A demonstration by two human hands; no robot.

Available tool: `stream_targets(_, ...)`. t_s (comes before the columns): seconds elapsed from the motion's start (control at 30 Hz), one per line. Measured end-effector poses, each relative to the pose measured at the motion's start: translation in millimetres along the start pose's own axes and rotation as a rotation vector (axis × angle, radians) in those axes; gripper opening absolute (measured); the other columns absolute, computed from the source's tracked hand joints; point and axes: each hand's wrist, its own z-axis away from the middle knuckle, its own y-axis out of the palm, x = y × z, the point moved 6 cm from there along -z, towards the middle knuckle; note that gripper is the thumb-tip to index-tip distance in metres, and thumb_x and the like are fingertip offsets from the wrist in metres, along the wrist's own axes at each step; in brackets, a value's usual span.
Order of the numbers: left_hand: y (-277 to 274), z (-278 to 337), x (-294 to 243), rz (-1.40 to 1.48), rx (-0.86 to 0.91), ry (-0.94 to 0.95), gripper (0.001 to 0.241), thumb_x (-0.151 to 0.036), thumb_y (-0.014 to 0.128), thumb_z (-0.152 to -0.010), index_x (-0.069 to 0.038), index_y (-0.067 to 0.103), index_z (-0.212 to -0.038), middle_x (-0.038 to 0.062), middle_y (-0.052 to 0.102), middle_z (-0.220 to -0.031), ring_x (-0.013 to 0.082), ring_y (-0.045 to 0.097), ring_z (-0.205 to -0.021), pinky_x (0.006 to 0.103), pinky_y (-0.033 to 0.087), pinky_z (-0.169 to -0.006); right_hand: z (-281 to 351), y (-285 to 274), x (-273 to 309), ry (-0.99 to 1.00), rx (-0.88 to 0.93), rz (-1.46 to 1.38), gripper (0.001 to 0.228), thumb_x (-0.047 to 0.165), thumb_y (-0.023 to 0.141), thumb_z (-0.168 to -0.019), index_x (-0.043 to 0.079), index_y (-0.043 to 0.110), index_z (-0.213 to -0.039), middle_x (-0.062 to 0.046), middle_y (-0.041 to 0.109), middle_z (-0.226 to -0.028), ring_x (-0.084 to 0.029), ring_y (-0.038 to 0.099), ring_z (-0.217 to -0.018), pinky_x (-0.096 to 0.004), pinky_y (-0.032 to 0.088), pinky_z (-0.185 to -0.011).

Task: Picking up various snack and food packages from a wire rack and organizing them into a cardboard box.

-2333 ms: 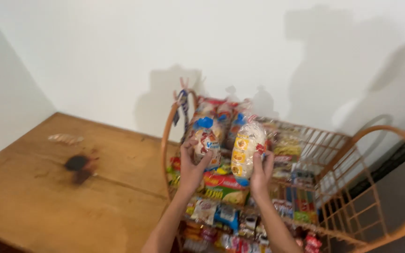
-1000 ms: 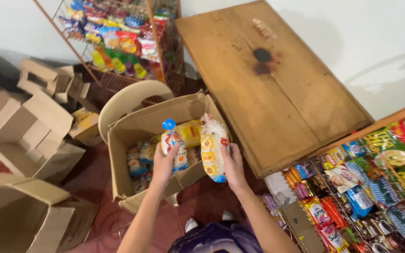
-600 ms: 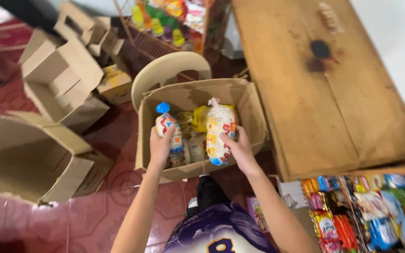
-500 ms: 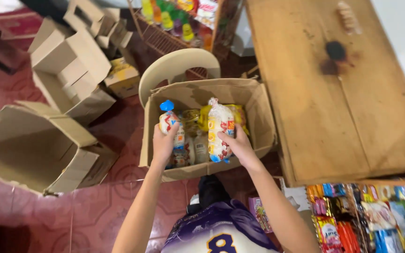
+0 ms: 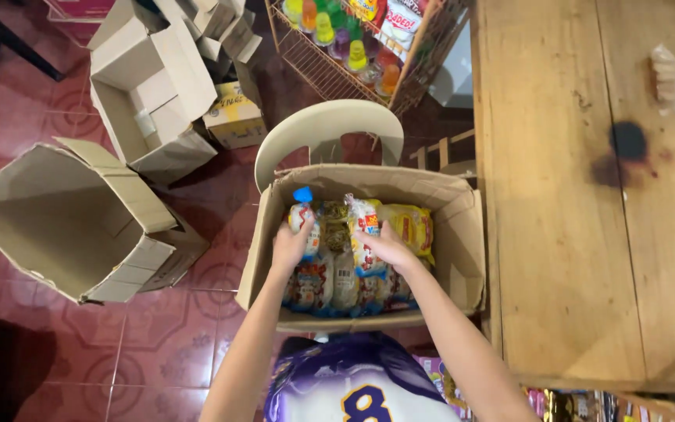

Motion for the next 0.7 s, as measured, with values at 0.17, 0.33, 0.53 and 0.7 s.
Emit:
stream_targets(0.17, 27.3, -22.6, 49.6, -0.097, 0.044, -0.079, 0.068, -0.061, 0.068, -0.085, 0.000, 0.069, -0.115, 0.024, 0.074, -0.109, 0.0381, 0.071, -0.109, 0.0449, 0.053, -0.094, -34.6, 8.8, -10.7, 0.065, 0.045, 0.064, 0.121, 0.064, 0.073, -0.083, -0.008, 0.011, -0.158, -0.032, 0.020, -0.162, -0.039, 0.023, -0.153, -0.044, 0.025, -0.122)
stream_targets(0.33, 35.2, -23.3, 59.7, -0.102, 0.081, -0.121, 0.070, -0.061, 0.067, -0.086, 0.001, 0.069, -0.118, 0.027, 0.074, -0.113, 0.0384, 0.070, -0.113, 0.0445, 0.053, -0.097, -60.0, 22.0, -4.7, -0.014, -0.063, 0.045, 0.088, 0.053, 0.079, -0.072, -0.004, 0.059, -0.135, -0.025, 0.066, -0.135, -0.033, 0.066, -0.126, -0.040, 0.050, -0.107)
stream_targets(0.53, 69.4, -58.0, 142.4, -0.134, 0.028, 0.004, 0.077, -0.052, 0.066, -0.098, 0.008, 0.045, -0.143, 0.035, 0.058, -0.132, 0.0458, 0.057, -0.124, 0.0464, 0.044, -0.103, -101.9, 49.6, -30.6, -0.025, -0.153, 0.318, 0.053, 0.052, 0.080, -0.079, 0.004, 0.077, -0.101, -0.023, 0.075, -0.100, -0.037, 0.072, -0.099, -0.045, 0.056, -0.090)
stream_targets(0.7, 41.7, -20.1, 41.0, -0.016, 0.267, -0.223, 0.073, -0.045, 0.064, -0.087, -0.002, 0.042, -0.143, 0.026, 0.071, -0.119, 0.0393, 0.073, -0.109, 0.0439, 0.055, -0.095, -76.3, 39.0, 0.4, -0.018, -0.253, 0.482, 0.050, 0.047, 0.076, -0.087, -0.003, 0.076, -0.093, -0.029, 0.073, -0.100, -0.043, 0.072, -0.096, -0.050, 0.056, -0.088)
